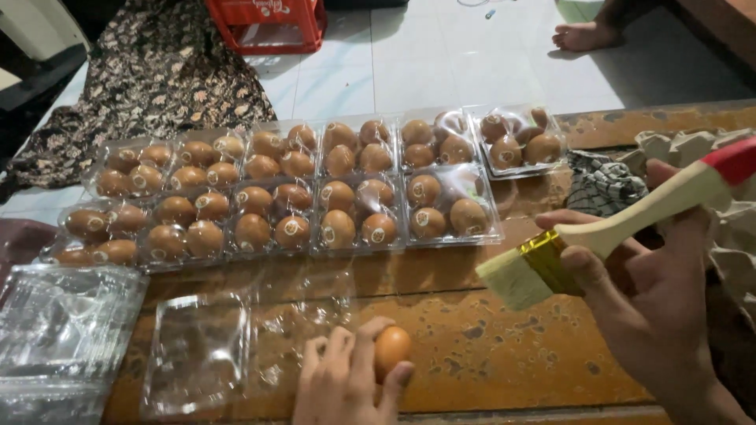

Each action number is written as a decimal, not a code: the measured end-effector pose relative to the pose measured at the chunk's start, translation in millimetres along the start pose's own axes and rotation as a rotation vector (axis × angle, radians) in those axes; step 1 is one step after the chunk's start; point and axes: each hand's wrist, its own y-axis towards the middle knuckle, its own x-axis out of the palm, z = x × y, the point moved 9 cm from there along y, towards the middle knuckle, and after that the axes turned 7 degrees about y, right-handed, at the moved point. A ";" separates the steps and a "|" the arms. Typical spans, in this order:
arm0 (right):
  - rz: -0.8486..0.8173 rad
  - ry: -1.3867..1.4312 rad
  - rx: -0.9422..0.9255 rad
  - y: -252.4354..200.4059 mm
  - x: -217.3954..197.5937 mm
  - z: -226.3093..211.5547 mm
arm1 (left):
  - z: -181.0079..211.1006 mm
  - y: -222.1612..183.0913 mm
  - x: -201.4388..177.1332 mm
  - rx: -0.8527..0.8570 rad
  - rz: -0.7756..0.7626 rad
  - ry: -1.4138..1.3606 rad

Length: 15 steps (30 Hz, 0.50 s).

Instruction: Brushing individual eggs with a paintbrush to clean or coat them before packaging.

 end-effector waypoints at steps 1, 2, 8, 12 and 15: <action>-0.006 -0.002 0.006 0.1 1.3 -0.5 | -5.8 -1.2 -5.0 -0.007 -0.005 -0.002; -0.012 0.033 0.060 0.7 2.4 2.9 | -14.3 -0.8 -9.8 -0.048 -0.014 -0.012; -0.092 0.036 -0.057 -2.5 1.8 1.6 | 28.1 -11.6 -64.3 0.368 0.435 -0.192; -0.078 0.153 -0.074 -33.0 -4.0 14.5 | 53.9 9.3 -14.8 -0.430 -0.424 -0.951; -0.289 0.415 -0.239 -37.6 17.6 7.8 | 89.3 21.4 30.9 -0.366 -0.430 -1.477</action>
